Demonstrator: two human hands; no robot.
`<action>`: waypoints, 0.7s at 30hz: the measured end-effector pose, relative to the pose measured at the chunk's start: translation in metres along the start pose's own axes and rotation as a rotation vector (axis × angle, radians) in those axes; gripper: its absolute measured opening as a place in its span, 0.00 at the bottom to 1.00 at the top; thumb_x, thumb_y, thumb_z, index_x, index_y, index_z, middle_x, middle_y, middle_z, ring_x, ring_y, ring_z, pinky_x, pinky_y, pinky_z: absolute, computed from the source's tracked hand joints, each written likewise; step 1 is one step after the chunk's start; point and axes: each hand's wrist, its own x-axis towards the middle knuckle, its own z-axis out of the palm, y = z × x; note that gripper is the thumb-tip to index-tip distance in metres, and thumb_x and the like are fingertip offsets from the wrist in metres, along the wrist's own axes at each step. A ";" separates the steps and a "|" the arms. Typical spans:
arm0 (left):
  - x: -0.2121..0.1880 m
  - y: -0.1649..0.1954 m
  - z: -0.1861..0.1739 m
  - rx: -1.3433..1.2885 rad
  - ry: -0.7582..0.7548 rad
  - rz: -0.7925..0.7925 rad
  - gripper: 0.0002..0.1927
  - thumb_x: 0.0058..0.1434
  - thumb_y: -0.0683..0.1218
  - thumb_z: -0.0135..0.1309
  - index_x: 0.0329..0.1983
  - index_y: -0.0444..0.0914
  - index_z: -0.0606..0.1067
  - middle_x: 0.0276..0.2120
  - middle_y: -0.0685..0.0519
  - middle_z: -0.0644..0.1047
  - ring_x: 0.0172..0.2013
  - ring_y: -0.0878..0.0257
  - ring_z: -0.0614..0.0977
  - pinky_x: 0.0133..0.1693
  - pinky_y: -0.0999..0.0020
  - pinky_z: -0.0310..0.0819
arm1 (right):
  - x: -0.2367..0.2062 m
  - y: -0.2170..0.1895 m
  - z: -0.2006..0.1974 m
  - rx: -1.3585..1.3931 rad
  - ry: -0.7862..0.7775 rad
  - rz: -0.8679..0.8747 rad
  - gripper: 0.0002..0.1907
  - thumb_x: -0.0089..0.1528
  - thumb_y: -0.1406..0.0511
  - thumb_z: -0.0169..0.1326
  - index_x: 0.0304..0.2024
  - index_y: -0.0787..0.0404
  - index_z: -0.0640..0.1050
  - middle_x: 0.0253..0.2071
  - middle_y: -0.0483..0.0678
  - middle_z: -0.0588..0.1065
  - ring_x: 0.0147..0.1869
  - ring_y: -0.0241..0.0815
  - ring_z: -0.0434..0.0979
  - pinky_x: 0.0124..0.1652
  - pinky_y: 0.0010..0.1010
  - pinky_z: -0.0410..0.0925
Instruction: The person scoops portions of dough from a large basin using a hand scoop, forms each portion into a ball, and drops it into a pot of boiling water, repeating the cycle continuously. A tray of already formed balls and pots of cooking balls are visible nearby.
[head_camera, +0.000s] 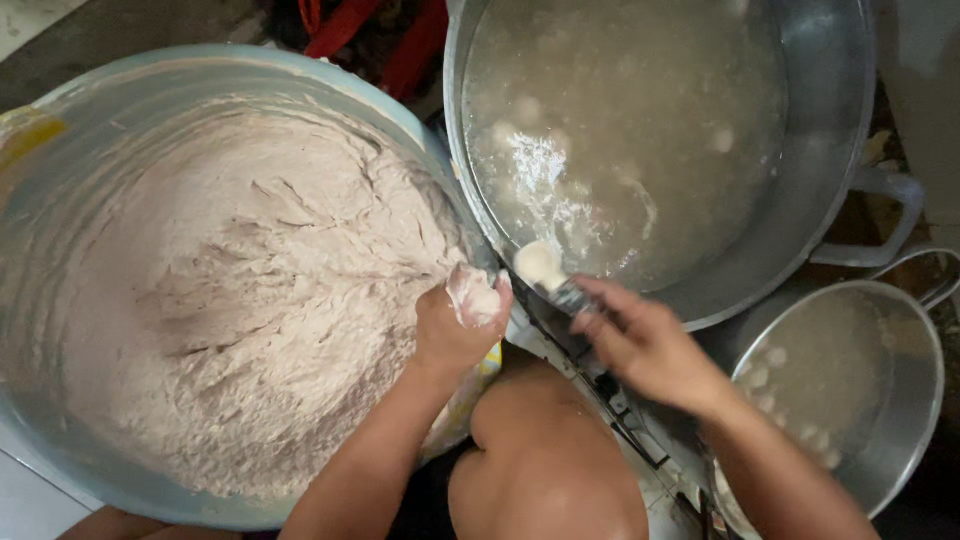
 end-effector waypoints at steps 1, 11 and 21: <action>0.000 0.001 0.000 -0.033 -0.027 0.007 0.11 0.55 0.45 0.66 0.33 0.38 0.76 0.25 0.46 0.80 0.27 0.49 0.84 0.31 0.58 0.78 | -0.004 -0.005 0.009 -0.023 -0.012 -0.053 0.25 0.64 0.62 0.56 0.64 0.55 0.74 0.29 0.43 0.75 0.31 0.32 0.68 0.30 0.28 0.67; 0.011 0.017 0.003 0.316 -0.120 -0.101 0.15 0.44 0.49 0.65 0.33 0.38 0.78 0.27 0.42 0.81 0.31 0.42 0.83 0.34 0.49 0.76 | -0.004 -0.014 0.017 0.307 -0.310 0.023 0.24 0.66 0.64 0.52 0.66 0.56 0.73 0.33 0.44 0.76 0.28 0.35 0.67 0.28 0.28 0.64; 0.011 0.016 -0.009 0.285 -0.025 -0.028 0.15 0.52 0.54 0.66 0.26 0.38 0.77 0.26 0.45 0.80 0.28 0.42 0.81 0.33 0.49 0.75 | 0.034 0.017 -0.023 -0.282 0.110 -0.312 0.26 0.62 0.66 0.53 0.64 0.57 0.72 0.45 0.55 0.79 0.38 0.38 0.80 0.40 0.34 0.72</action>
